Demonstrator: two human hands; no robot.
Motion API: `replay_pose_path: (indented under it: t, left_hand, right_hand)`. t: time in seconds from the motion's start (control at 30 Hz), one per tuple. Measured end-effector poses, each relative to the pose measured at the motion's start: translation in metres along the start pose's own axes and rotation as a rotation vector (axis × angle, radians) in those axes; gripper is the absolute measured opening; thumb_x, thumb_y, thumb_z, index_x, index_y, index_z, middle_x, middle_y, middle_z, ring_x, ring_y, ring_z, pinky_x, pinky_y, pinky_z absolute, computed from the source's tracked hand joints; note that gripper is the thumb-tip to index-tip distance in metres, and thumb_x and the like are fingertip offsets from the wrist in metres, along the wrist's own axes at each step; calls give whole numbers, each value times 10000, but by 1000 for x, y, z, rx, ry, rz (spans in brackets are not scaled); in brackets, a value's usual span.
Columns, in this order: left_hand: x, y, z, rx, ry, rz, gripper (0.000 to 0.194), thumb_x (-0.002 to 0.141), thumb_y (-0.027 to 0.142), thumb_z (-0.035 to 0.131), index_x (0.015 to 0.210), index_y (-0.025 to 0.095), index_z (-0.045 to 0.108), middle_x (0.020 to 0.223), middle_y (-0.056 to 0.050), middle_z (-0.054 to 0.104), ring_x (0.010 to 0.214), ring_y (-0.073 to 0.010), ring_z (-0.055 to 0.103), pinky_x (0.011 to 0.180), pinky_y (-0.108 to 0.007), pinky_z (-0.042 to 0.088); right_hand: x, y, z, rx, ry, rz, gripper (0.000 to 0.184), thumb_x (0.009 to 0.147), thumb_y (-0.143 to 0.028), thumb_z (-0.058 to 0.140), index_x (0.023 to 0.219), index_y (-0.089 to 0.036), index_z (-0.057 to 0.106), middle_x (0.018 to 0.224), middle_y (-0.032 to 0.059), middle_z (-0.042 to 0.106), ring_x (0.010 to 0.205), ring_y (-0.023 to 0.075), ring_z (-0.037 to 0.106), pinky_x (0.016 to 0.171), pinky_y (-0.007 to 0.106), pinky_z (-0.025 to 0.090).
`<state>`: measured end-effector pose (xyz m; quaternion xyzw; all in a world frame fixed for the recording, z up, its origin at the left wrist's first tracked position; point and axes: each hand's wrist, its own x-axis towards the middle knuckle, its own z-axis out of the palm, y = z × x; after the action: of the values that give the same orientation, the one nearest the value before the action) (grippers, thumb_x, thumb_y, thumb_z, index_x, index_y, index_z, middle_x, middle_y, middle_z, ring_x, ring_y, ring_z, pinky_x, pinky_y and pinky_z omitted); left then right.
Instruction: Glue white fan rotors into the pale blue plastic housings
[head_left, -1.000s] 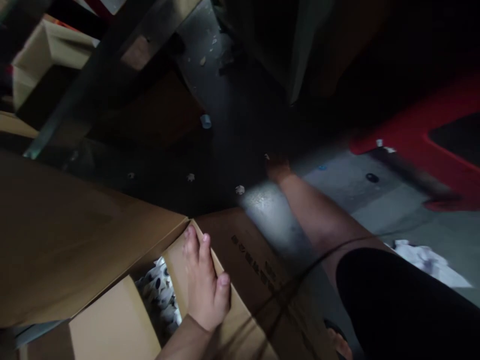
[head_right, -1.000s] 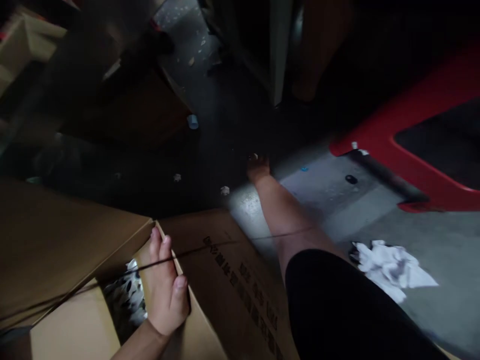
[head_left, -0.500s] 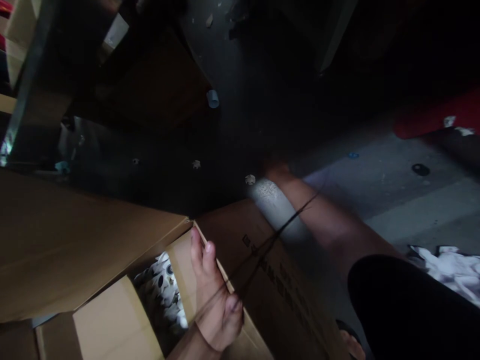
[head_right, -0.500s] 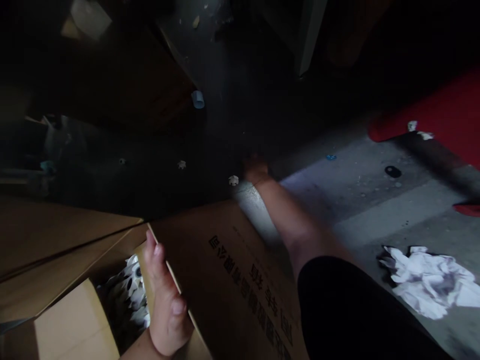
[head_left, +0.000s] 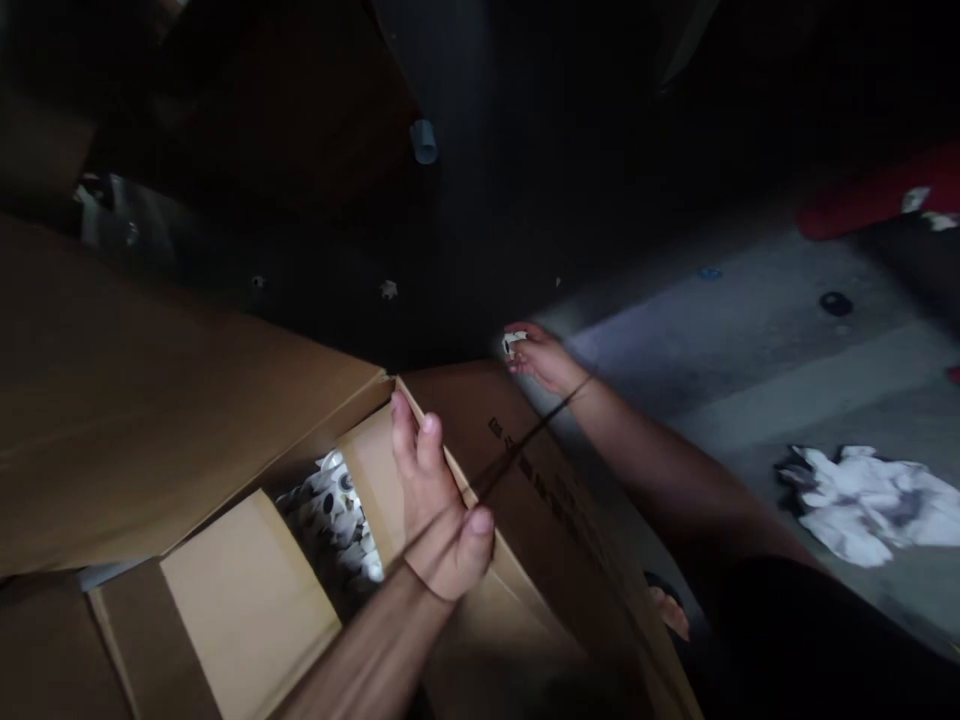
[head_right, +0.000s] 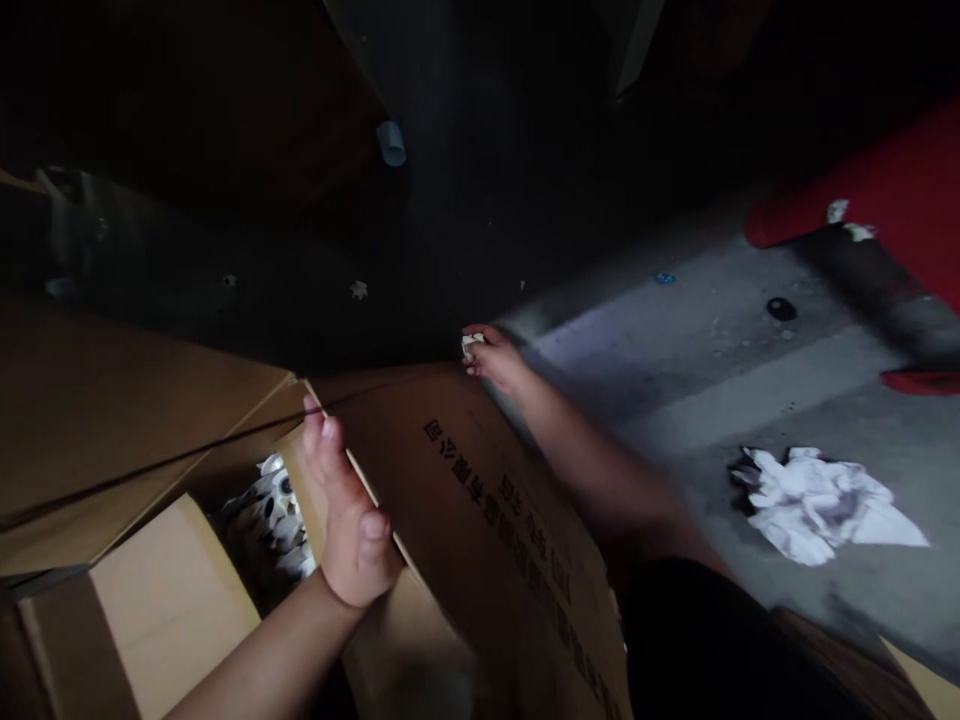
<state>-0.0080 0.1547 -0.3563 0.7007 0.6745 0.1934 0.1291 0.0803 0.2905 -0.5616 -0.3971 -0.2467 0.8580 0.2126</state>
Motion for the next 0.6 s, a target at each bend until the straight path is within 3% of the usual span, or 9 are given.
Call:
replay_pose_path:
  t: [0.1, 0.2, 0.33, 0.47, 0.6]
  left_hand:
    - [4, 0, 4, -36, 28, 22, 719, 1037, 638, 255, 1674, 358, 75, 1765, -4, 5, 1619, -329, 40, 1295, -603, 50]
    - [5, -1, 6, -21, 45, 55, 718, 1037, 643, 233, 1674, 349, 79, 1759, -41, 45, 1620, -317, 35, 1291, -591, 59]
    - [1, -3, 5, 19, 37, 70, 746, 1035, 631, 198, 1675, 269, 78, 1749, -117, 42, 1622, -297, 34, 1294, -565, 80]
    - [4, 8, -3, 62, -44, -86, 912, 980, 695, 199, 1635, 62, 169, 1723, -237, 39, 1618, -333, -11, 1290, -554, 121]
    - [23, 40, -24, 91, -209, -326, 831, 965, 503, 427, 1598, -10, 268, 1715, -274, 78, 1603, -410, 5, 1270, -626, 75]
  right_hand:
    - [-61, -8, -8, 298, -57, 24, 471, 1053, -468, 560, 1405, -163, 486, 1237, 115, 591, 905, 172, 642, 724, 299, 593]
    - [-117, -25, -11, 514, -134, 32, 419, 1006, -380, 480, 1395, -224, 457, 1258, 88, 614, 849, 160, 666, 622, 250, 567]
    - [-180, -57, -4, 687, -183, 10, 425, 840, -231, 450, 1261, -265, 502, 1053, 8, 682, 712, 140, 660, 521, 191, 503]
    - [-252, -93, 14, 806, -174, -53, 394, 787, -232, 486, 1176, -266, 532, 927, -22, 679, 671, 135, 646, 507, 184, 500]
    - [-341, -111, 50, 877, -122, -104, 407, 780, -250, 519, 1183, -289, 558, 1010, -23, 694, 732, 131, 664, 574, 212, 550]
